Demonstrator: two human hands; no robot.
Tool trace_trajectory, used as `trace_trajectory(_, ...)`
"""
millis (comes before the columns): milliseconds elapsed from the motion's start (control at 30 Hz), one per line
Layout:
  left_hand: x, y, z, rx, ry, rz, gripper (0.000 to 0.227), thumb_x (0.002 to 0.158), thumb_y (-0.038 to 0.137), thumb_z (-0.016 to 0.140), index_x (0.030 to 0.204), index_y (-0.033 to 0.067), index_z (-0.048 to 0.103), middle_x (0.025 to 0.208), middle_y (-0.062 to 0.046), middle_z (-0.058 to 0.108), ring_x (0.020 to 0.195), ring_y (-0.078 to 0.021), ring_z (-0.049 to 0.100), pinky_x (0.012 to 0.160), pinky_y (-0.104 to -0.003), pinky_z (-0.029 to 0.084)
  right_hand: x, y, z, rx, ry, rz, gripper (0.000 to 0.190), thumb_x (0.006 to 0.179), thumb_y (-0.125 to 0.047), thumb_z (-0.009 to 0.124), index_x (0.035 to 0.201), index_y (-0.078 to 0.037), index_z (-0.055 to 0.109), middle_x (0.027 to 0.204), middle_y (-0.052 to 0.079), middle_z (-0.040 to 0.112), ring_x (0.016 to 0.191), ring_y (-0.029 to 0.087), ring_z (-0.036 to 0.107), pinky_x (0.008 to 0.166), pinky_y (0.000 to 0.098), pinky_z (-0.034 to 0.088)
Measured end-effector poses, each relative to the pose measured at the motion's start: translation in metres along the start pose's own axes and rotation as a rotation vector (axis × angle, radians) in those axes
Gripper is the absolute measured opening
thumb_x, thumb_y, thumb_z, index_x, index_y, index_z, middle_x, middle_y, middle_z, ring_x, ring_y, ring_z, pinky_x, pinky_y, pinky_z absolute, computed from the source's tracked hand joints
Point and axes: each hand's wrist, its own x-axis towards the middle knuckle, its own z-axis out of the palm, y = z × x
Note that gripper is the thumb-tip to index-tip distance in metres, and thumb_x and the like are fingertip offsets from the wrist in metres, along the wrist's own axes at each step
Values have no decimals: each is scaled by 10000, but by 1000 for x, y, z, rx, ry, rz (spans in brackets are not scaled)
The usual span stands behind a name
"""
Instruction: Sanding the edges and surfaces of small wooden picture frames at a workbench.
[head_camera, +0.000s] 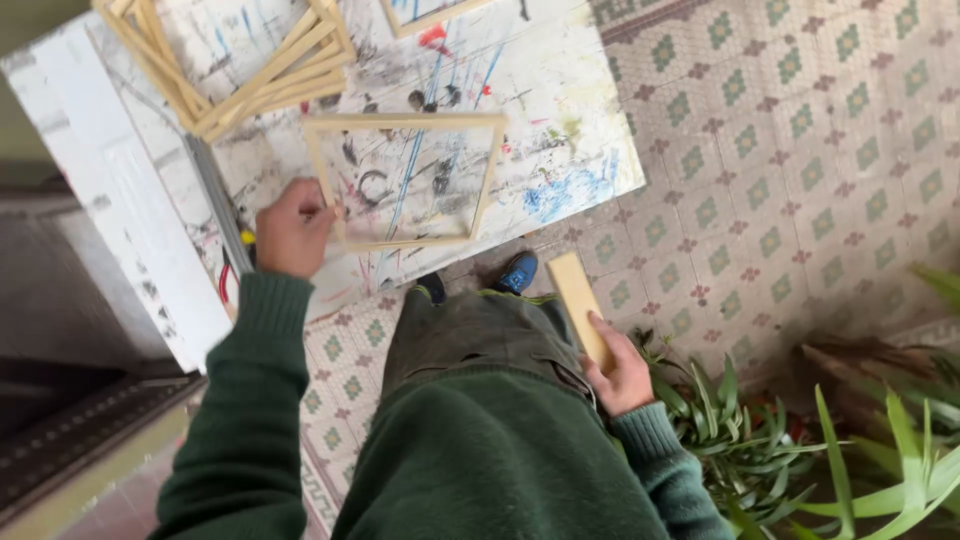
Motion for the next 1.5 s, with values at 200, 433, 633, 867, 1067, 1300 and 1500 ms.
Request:
trace_trajectory(200,-62,-54,31,-251,136,68,186,900,29,786,1060,8,693,945,-78,751,878,-129,723,743,-297,581,36,-22,18,-88,-305,168,710,844,-218,726,1518,-174,507,1041,159,684,893,306,694,866,395,570)
trace_trajectory(433,-76,-46,54,-435,105,8,184,911,-5,757,1082,-8,689,955,-83,745,858,-123,698,769,-286,613,70,-30,96,-153,-368,-63,679,895,-222,650,1551,-189,477,967,141,648,645,198,649,613,368,628)
trace_trajectory(633,-79,-54,53,-381,66,146,234,926,35,761,1133,-6,658,1071,-125,741,920,-186,739,786,-321,632,104,-34,161,-288,-232,73,588,995,-286,658,1551,-215,481,973,147,644,624,199,633,523,389,602)
trace_trajectory(867,-67,-81,62,-6,-137,220,226,956,137,715,1132,16,642,1132,-176,688,977,-367,684,847,-447,550,103,-51,176,-226,-21,65,697,938,-267,726,1576,-208,451,1040,192,630,820,277,673,703,422,635)
trace_trajectory(1067,-52,-73,57,58,-208,218,304,949,135,679,1197,0,565,1167,-189,668,988,-379,672,862,-456,538,99,-46,188,-279,93,-61,664,1017,-330,721,1612,-231,442,1052,207,643,914,345,674,829,486,605)
trace_trajectory(1300,-46,-62,55,-66,-172,134,383,907,60,687,1257,7,542,1191,-198,668,1025,-369,684,888,-459,543,89,-72,240,-184,27,58,600,1015,-292,610,1593,-252,454,960,183,661,791,279,684,694,394,616)
trace_trajectory(1500,-15,-85,66,-193,-280,68,374,927,46,701,1249,2,516,1125,-186,671,1005,-321,700,824,-446,588,99,-47,196,-298,-16,45,555,1031,-318,583,1573,-263,477,922,170,663,761,286,671,687,452,589)
